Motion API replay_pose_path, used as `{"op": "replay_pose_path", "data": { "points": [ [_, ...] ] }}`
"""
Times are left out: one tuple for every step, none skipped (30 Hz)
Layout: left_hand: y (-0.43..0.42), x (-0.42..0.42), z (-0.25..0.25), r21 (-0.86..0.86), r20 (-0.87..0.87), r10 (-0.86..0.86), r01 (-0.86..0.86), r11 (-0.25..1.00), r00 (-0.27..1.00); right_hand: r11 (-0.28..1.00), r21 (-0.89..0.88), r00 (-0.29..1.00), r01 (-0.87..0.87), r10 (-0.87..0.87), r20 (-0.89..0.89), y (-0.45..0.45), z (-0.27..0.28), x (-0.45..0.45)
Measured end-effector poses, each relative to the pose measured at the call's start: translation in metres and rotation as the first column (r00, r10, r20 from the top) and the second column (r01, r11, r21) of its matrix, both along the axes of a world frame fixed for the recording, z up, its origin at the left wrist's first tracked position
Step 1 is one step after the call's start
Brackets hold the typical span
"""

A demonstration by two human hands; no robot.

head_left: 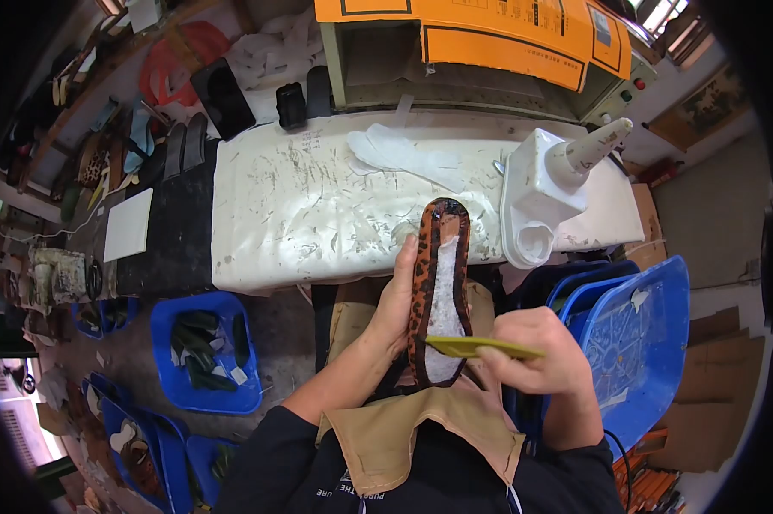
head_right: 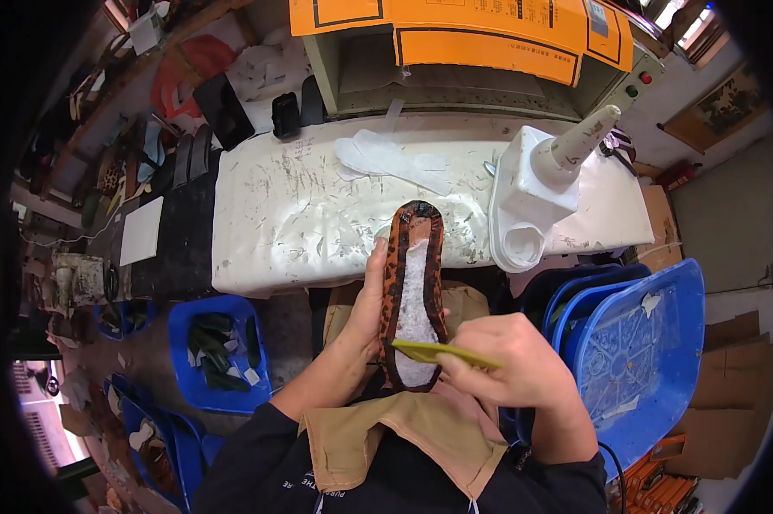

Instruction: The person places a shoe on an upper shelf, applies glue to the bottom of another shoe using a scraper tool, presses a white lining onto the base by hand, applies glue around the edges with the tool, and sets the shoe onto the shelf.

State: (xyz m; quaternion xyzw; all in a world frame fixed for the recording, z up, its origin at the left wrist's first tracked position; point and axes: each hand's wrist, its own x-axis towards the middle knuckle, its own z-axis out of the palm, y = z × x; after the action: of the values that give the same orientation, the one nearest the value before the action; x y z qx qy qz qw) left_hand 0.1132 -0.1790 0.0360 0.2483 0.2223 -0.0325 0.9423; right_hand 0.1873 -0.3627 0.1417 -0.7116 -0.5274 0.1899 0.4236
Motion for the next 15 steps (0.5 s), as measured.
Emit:
{"op": "replay_pose_path", "data": {
  "points": [
    [0.001,-0.001,0.001,-0.013,0.002,-0.010,0.010,1.000,1.000,1.000,0.014,0.997,-0.020,0.021,-0.068,0.000,0.000,0.002],
    [0.001,-0.002,0.002,-0.012,0.005,-0.013,0.014,1.000,1.000,1.000,0.015,0.998,-0.017,0.018,-0.066,0.001,-0.001,0.005],
    [0.002,-0.003,0.004,0.009,-0.005,-0.047,0.047,0.999,0.999,0.997,0.034,0.997,0.063,-0.061,-0.043,0.002,-0.005,0.008],
    [0.004,-0.003,0.007,0.030,-0.014,-0.078,0.078,0.996,0.997,0.989,0.056,0.990,0.140,-0.140,-0.019,0.004,-0.010,0.011],
    [0.005,-0.004,0.009,0.050,-0.024,-0.107,0.109,0.993,0.994,0.973,0.079,0.976,0.215,-0.216,0.001,0.005,-0.014,0.015],
    [0.006,-0.004,0.010,0.070,-0.037,-0.136,0.139,0.988,0.990,0.952,0.103,0.957,0.287,-0.291,0.018,0.006,-0.016,0.016],
    [0.005,-0.004,0.011,0.072,-0.035,-0.137,0.139,0.988,0.990,0.952,0.105,0.956,0.288,-0.291,0.019,0.008,-0.017,0.016],
    [0.005,-0.004,0.011,0.076,-0.033,-0.130,0.132,0.988,0.991,0.937,0.129,0.942,0.324,-0.332,0.050,0.012,-0.018,0.015],
    [0.004,-0.004,0.011,0.080,-0.031,-0.122,0.124,0.989,0.992,0.921,0.153,0.925,0.358,-0.372,0.079,0.016,-0.019,0.013],
    [0.003,-0.004,0.011,0.084,-0.030,-0.113,0.116,0.990,0.993,0.904,0.178,0.905,0.390,-0.412,0.107,0.019,-0.020,0.012],
    [0.002,-0.004,0.011,0.087,-0.029,-0.105,0.107,0.990,0.994,0.884,0.203,0.883,0.420,-0.450,0.134,0.021,-0.020,0.011],
    [0.002,-0.003,0.011,0.087,-0.029,-0.105,0.107,0.990,0.994,0.884,0.202,0.883,0.421,-0.450,0.133,0.021,-0.020,0.011],
    [0.001,-0.003,0.009,0.092,-0.033,-0.095,0.098,0.991,0.995,0.895,0.196,0.892,0.401,-0.430,0.139,0.020,-0.019,0.011],
    [0.001,-0.002,0.008,0.098,-0.036,-0.086,0.090,0.991,0.996,0.905,0.189,0.900,0.382,-0.410,0.145,0.020,-0.018,0.011],
    [0.000,-0.002,0.006,0.103,-0.039,-0.078,0.082,0.991,0.996,0.914,0.182,0.908,0.363,-0.391,0.151,0.019,-0.017,0.011]
  ]
}}
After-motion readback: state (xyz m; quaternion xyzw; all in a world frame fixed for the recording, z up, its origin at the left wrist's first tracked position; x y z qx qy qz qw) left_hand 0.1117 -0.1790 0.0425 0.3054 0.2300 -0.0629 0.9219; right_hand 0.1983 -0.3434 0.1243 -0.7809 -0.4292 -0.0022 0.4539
